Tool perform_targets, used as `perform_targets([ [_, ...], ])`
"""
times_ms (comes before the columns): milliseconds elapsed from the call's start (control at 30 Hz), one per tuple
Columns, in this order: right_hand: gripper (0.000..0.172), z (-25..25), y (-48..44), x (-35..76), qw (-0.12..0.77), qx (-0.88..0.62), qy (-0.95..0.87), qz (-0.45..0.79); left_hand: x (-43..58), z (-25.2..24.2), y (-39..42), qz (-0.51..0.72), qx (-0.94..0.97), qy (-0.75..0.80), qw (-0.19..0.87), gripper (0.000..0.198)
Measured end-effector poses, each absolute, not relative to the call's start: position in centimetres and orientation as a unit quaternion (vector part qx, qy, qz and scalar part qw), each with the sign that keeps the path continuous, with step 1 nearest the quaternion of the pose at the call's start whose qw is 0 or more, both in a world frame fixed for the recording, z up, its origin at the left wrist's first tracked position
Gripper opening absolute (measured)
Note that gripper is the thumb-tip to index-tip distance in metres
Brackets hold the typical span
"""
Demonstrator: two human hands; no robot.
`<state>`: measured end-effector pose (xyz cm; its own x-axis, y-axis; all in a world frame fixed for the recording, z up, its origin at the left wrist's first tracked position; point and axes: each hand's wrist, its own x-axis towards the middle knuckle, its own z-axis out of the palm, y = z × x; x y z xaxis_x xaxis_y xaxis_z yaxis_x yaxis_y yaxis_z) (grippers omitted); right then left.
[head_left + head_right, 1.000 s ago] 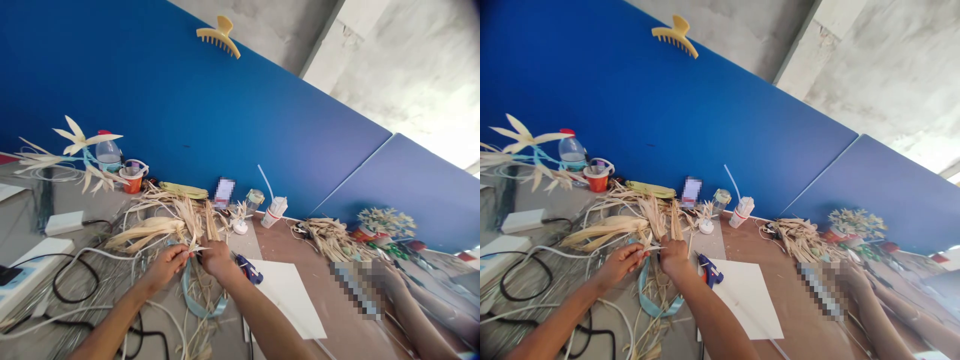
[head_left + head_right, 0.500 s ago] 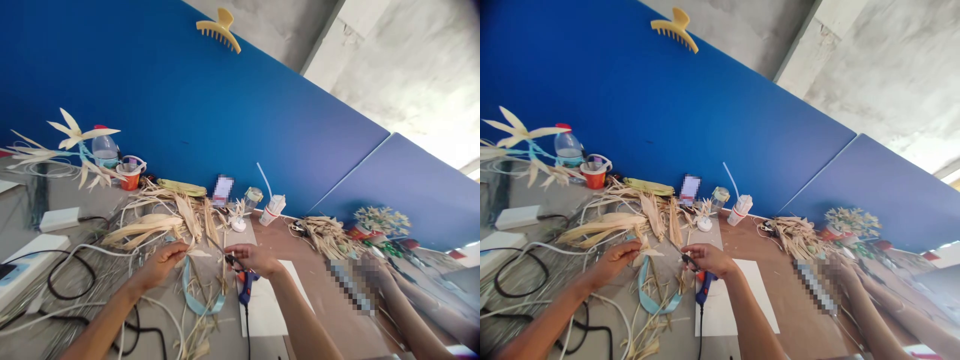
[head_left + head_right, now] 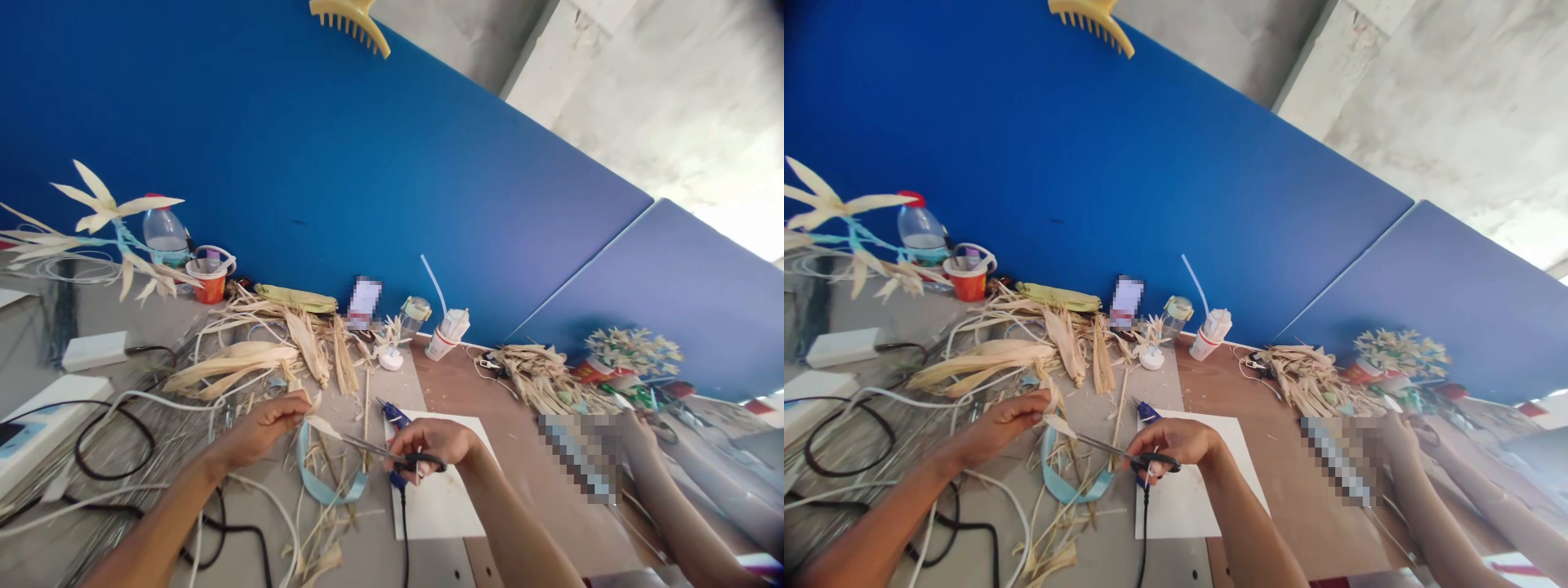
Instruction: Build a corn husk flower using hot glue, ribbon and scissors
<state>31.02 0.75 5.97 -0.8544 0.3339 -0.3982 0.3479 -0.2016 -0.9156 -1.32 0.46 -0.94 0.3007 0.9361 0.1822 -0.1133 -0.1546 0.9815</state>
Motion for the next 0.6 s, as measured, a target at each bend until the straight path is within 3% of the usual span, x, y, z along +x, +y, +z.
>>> perform_targets([
  [300, 0.075, 5.6, 1.8, 30.0, 0.025, 0.233, 0.633, -0.737, -1.1, -0.7, 0.1, 0.426, 0.642, 0.353, 0.531, 0.012],
  [600, 0.071, 5.4, 2.0, 29.5, 0.018, 0.214, 0.606, -0.766, -0.8, -0.4, 0.0, 0.430, 0.648, 0.358, 0.517, 0.010],
])
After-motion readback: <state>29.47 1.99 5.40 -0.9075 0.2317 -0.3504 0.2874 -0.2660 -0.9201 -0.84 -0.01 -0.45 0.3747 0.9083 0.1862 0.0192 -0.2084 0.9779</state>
